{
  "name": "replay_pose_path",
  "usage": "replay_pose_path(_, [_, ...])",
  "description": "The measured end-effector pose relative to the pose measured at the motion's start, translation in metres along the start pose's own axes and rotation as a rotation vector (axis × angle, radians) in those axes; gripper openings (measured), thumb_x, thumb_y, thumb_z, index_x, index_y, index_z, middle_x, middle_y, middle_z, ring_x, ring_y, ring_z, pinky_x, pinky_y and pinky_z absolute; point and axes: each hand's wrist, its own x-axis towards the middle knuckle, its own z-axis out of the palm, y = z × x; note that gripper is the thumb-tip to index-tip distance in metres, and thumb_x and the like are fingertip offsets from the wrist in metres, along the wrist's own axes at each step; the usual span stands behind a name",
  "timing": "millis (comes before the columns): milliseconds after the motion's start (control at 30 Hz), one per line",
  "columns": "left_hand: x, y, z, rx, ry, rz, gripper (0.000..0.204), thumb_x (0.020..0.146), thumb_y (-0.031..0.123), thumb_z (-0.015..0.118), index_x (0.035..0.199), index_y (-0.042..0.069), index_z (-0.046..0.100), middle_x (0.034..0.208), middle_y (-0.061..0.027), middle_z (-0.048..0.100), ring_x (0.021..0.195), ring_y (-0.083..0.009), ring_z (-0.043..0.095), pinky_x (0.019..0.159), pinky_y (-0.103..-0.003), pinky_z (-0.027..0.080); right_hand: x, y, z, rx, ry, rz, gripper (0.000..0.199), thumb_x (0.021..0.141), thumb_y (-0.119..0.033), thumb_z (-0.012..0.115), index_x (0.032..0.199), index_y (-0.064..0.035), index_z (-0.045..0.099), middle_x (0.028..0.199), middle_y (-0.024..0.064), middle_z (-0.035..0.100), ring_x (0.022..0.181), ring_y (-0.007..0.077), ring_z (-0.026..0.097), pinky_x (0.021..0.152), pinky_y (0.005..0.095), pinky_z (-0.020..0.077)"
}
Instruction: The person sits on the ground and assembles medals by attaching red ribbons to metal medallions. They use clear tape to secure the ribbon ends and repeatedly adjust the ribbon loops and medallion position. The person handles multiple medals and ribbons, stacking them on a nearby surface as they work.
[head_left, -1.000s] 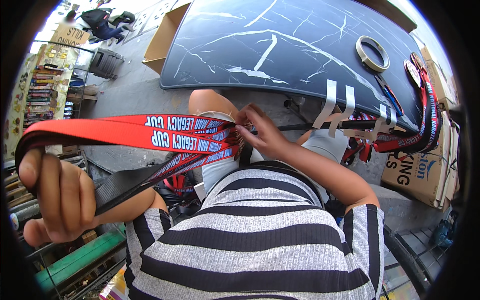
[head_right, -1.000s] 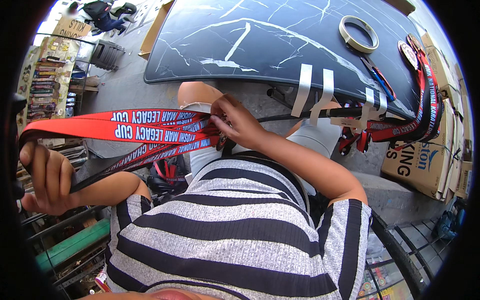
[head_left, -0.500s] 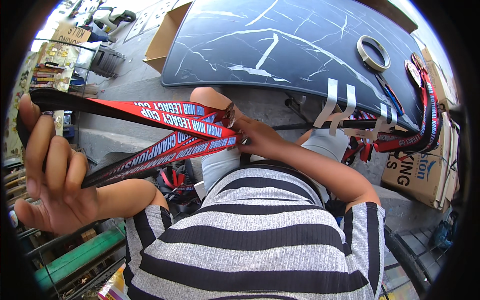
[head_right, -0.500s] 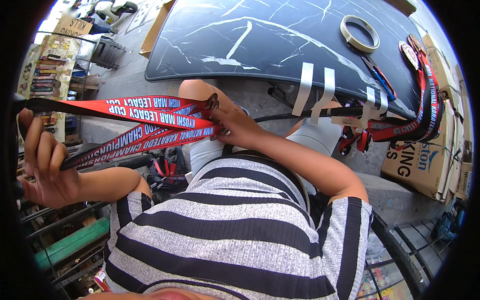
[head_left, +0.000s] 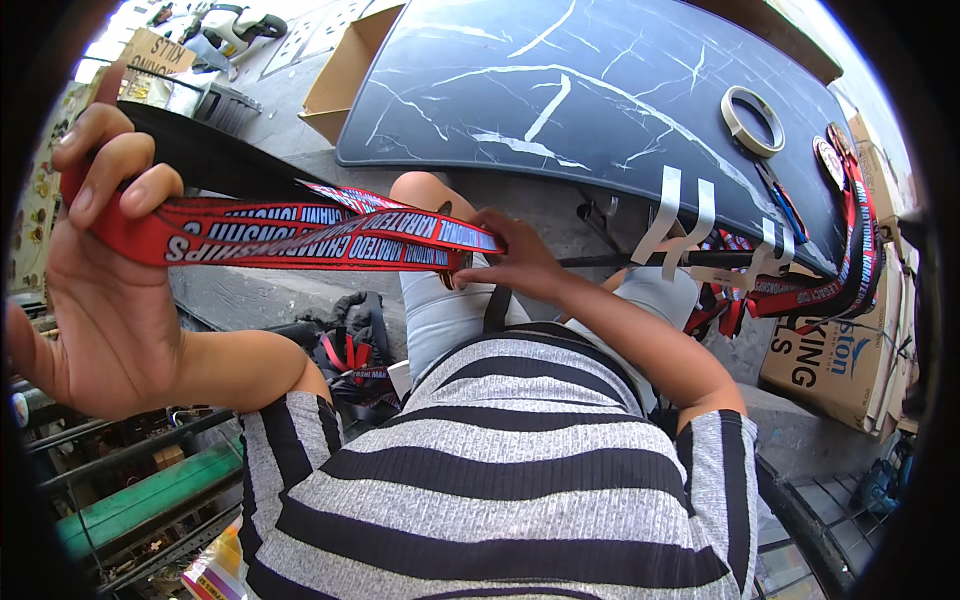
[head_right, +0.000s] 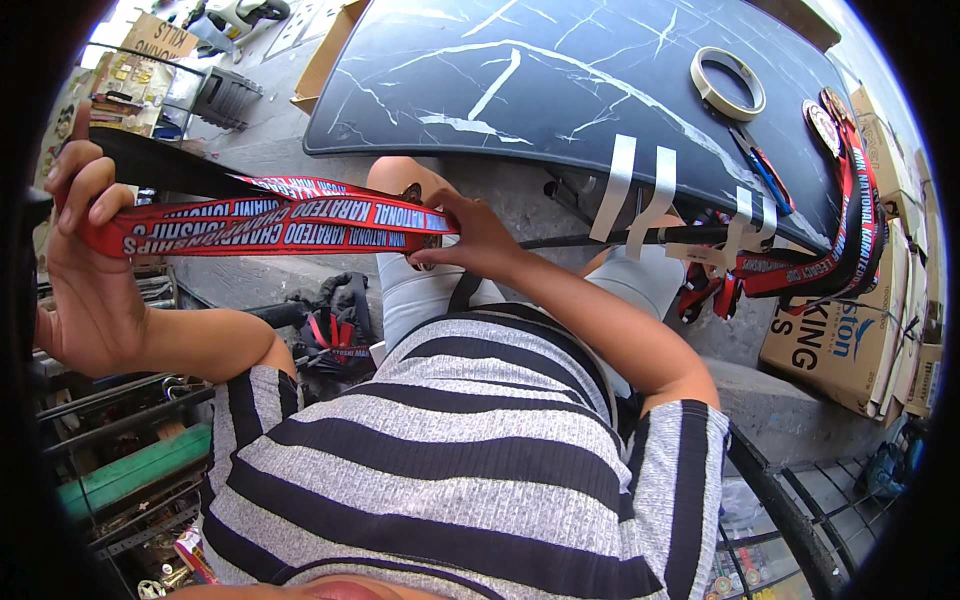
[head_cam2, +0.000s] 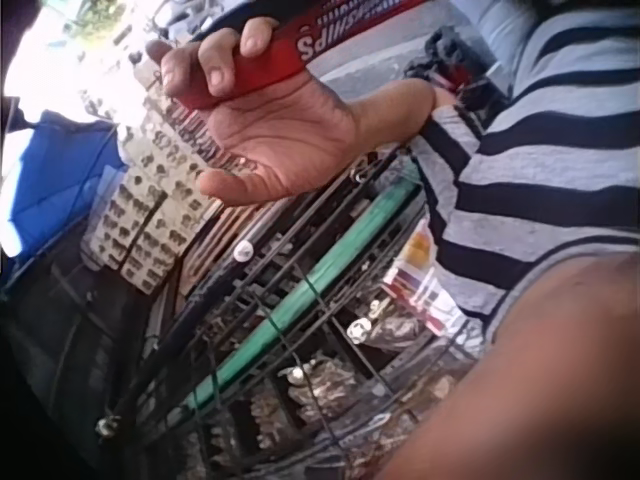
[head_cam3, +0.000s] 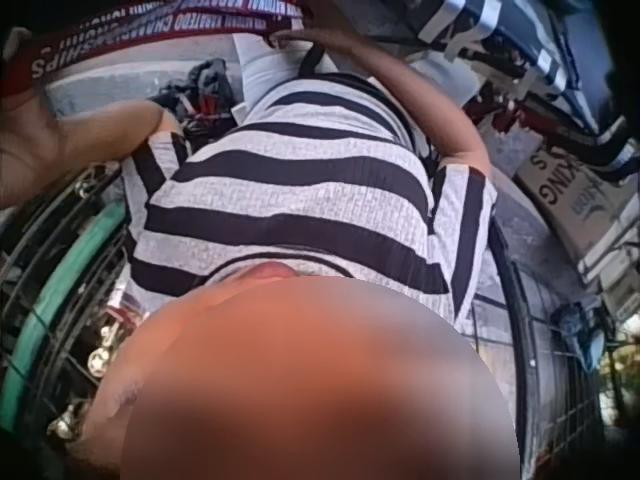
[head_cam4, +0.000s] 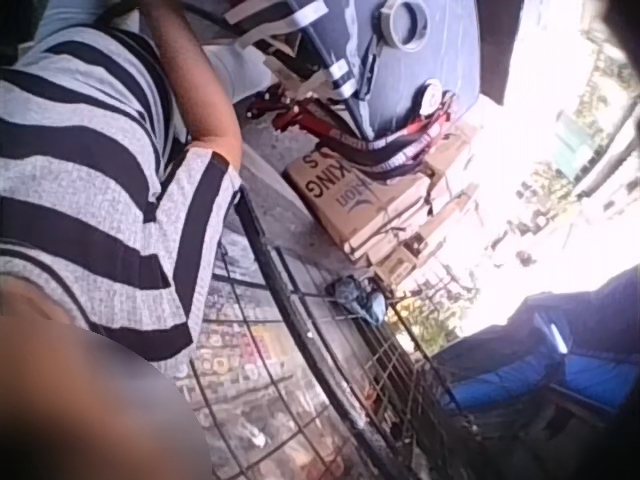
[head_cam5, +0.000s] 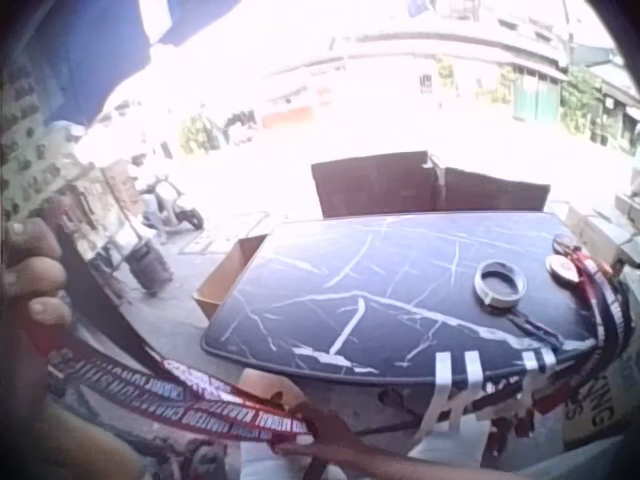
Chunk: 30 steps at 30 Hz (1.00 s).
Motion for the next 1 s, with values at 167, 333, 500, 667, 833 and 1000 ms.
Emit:
replay_pose_path(167, [0.002,0.018,-0.008,0.028,0.057,-0.033,0.130,0.064,0.018,0.083,0.146,-0.009,-0.014,0.117,-0.0131,0.031,0.107,-0.0232,0.039,0.094,-0.038,0.035,0.011,0.000,0.014,0.153,-0.017,-0.122,0.045,0.074,-0.020,0.084,0.110,-0.0018,0.064,0.091,0.0064,0.067,0.081,0.0130,0.061,0.079,0.0293,0.0487])
replay_pose_path(333, [0.001,0.022,-0.013,0.071,0.119,0.010,0.130,0.062,0.016,0.084,0.145,-0.009,-0.012,0.123,-0.0155,0.028,0.112,-0.0258,0.036,0.098,-0.040,0.033,0.000,0.015,-0.019,0.084,0.063,-0.065,0.039,0.074,-0.018,0.082,0.105,-0.0006,0.065,0.089,0.0054,0.062,0.076,0.0144,0.062,0.078,0.0305,0.0488])
replay_pose_path(500, [0.003,0.019,-0.006,0.108,0.158,0.021,0.130,0.061,0.015,0.086,0.145,-0.009,-0.011,0.127,-0.0173,0.026,0.114,-0.0276,0.035,0.100,-0.041,0.031,-0.011,0.018,-0.039,0.137,0.097,-0.110,0.035,0.075,-0.008,0.077,0.105,-0.0046,0.058,0.096,0.0033,0.058,0.088,0.0103,0.057,0.078,0.0264,0.0470])
replay_pose_path(667, [0.008,0.020,0.002,0.131,0.170,0.005,0.130,0.060,0.016,0.086,0.144,-0.010,-0.009,0.127,-0.0177,0.025,0.115,-0.0284,0.035,0.101,-0.043,0.031,0.002,0.012,-0.018,0.234,0.032,-0.087,0.038,0.078,-0.012,0.076,0.110,-0.0038,0.057,0.097,0.0057,0.060,0.090,0.0121,0.059,0.079,0.0260,0.0462])
replay_pose_path(833, [0.008,0.023,0.003,0.106,0.168,0.031,0.128,0.059,0.015,0.085,0.143,-0.010,-0.008,0.127,-0.0180,0.024,0.116,-0.0292,0.034,0.101,-0.045,0.030,0.011,0.002,0.012,0.105,-0.081,-0.180,0.053,0.078,-0.024,0.082,0.121,-0.0033,0.058,0.104,0.0084,0.067,0.097,0.0141,0.062,0.086,0.0298,0.0470])
replay_pose_path(1000, [0.004,0.027,0.003,0.108,0.176,0.015,0.126,0.059,0.015,0.084,0.143,-0.010,-0.007,0.127,-0.0180,0.024,0.116,-0.0294,0.032,0.101,-0.045,0.030,0.005,0.004,-0.002,0.155,-0.072,-0.029,0.050,0.079,-0.028,0.081,0.118,-0.0042,0.063,0.096,0.0085,0.070,0.093,0.0145,0.063,0.084,0.0335,0.0476])
